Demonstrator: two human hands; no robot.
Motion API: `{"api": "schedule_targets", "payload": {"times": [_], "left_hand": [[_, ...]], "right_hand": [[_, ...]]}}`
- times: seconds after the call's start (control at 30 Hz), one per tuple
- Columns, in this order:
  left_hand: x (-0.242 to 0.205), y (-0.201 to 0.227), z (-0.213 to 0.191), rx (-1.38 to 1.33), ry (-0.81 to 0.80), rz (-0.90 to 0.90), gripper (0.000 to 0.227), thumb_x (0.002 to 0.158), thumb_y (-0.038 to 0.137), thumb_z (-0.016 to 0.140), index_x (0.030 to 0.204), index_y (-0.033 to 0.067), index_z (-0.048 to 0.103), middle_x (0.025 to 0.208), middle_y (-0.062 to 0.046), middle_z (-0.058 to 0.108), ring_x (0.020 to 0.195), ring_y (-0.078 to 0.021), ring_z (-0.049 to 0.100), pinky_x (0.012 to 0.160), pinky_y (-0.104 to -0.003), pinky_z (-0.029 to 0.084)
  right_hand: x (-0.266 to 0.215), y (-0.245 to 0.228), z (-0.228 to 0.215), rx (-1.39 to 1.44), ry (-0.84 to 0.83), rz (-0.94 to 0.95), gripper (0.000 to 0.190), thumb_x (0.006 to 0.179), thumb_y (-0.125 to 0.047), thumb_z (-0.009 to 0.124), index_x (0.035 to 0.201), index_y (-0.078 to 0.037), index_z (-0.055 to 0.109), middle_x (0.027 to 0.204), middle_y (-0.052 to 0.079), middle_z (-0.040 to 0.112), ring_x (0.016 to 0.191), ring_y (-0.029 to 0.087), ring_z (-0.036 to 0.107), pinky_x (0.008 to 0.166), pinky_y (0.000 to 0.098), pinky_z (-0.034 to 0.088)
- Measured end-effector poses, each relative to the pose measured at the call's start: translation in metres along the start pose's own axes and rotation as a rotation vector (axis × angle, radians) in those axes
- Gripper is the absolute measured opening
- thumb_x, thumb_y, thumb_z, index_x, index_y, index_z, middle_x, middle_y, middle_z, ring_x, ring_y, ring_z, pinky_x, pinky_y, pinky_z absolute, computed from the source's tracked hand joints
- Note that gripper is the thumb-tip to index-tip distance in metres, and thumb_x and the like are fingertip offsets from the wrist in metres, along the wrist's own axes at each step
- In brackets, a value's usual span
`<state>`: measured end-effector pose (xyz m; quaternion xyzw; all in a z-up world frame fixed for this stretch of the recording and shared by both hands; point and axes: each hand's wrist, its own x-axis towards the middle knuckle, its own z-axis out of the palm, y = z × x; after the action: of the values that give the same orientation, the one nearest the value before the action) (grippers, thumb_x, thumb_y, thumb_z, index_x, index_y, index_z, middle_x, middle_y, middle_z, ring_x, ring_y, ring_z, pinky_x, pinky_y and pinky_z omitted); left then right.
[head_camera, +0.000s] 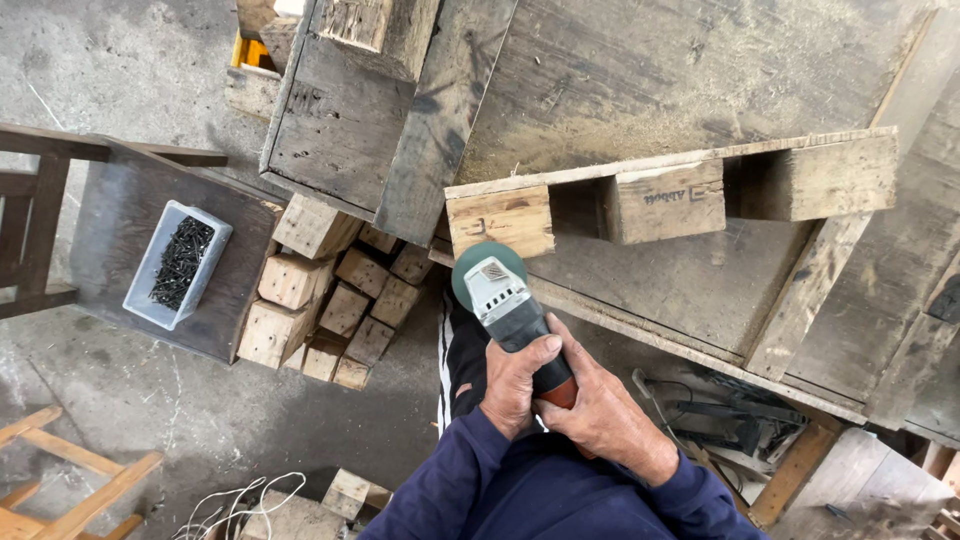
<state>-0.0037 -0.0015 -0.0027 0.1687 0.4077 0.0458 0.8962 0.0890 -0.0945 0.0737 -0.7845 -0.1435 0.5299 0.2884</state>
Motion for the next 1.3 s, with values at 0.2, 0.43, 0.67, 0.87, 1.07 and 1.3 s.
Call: {"api": "schedule_targets", "payload": {"times": [0.2, 0.43, 0.67, 0.87, 1.07, 1.3], "left_hand": [[0.007, -0.017, 0.017, 0.003, -0.04, -0.031, 0.034, 0.081, 0.014, 0.081, 0.108, 0.0009, 0.065, 0.095, -0.006, 0.068, 0.084, -0.0157, 0.067, 0.079, -0.034, 0.058], [0.015, -0.029, 0.03, 0.012, -0.101, -0.076, 0.033, 0.081, 0.012, 0.082, 0.108, 0.0022, 0.066, 0.096, -0.006, 0.07, 0.086, -0.0154, 0.069, 0.081, -0.034, 0.059], [0.024, -0.037, 0.034, 0.043, -0.139, -0.081, 0.033, 0.083, 0.013, 0.083, 0.109, 0.0017, 0.066, 0.098, -0.006, 0.07, 0.088, -0.0154, 0.068, 0.084, -0.035, 0.059], [0.023, -0.04, 0.036, 0.08, -0.135, -0.141, 0.034, 0.081, 0.011, 0.082, 0.11, 0.0044, 0.067, 0.098, -0.004, 0.071, 0.089, -0.0142, 0.069, 0.086, -0.034, 0.059], [0.018, -0.037, 0.042, 0.206, -0.169, -0.223, 0.031, 0.083, 0.012, 0.08, 0.11, 0.0036, 0.068, 0.099, -0.004, 0.071, 0.09, -0.0142, 0.069, 0.085, -0.032, 0.058], [0.01, -0.012, 0.041, 0.185, -0.169, -0.261, 0.029, 0.082, 0.011, 0.08, 0.107, 0.0019, 0.069, 0.095, -0.005, 0.071, 0.085, -0.015, 0.068, 0.081, -0.033, 0.058]], "right_hand": [[-0.009, 0.009, -0.013, 0.012, 0.042, 0.16, 0.118, 0.064, -0.023, 0.076, 0.167, -0.027, 0.018, 0.13, 0.021, 0.067, 0.12, 0.033, 0.069, 0.1, 0.0406, 0.053], [-0.013, 0.037, -0.019, 0.033, 0.115, 0.129, 0.115, 0.066, -0.022, 0.076, 0.163, -0.026, 0.014, 0.133, 0.021, 0.063, 0.122, 0.035, 0.066, 0.1, 0.0423, 0.053], [-0.011, 0.049, -0.025, 0.075, 0.125, 0.148, 0.117, 0.065, -0.021, 0.076, 0.165, -0.028, 0.015, 0.13, 0.02, 0.065, 0.121, 0.034, 0.067, 0.1, 0.0423, 0.054], [-0.015, 0.051, -0.021, 0.085, 0.169, 0.216, 0.117, 0.067, -0.023, 0.077, 0.167, -0.023, 0.015, 0.133, 0.02, 0.063, 0.121, 0.031, 0.067, 0.1, 0.0408, 0.054], [-0.037, 0.035, -0.014, 0.168, 0.266, 0.307, 0.113, 0.067, -0.022, 0.075, 0.163, -0.021, 0.015, 0.127, 0.019, 0.068, 0.116, 0.026, 0.071, 0.097, 0.0382, 0.055], [-0.038, 0.014, -0.003, 0.122, 0.293, 0.269, 0.11, 0.069, -0.022, 0.078, 0.161, -0.017, 0.017, 0.131, 0.017, 0.065, 0.12, 0.025, 0.067, 0.099, 0.0377, 0.052]]}}
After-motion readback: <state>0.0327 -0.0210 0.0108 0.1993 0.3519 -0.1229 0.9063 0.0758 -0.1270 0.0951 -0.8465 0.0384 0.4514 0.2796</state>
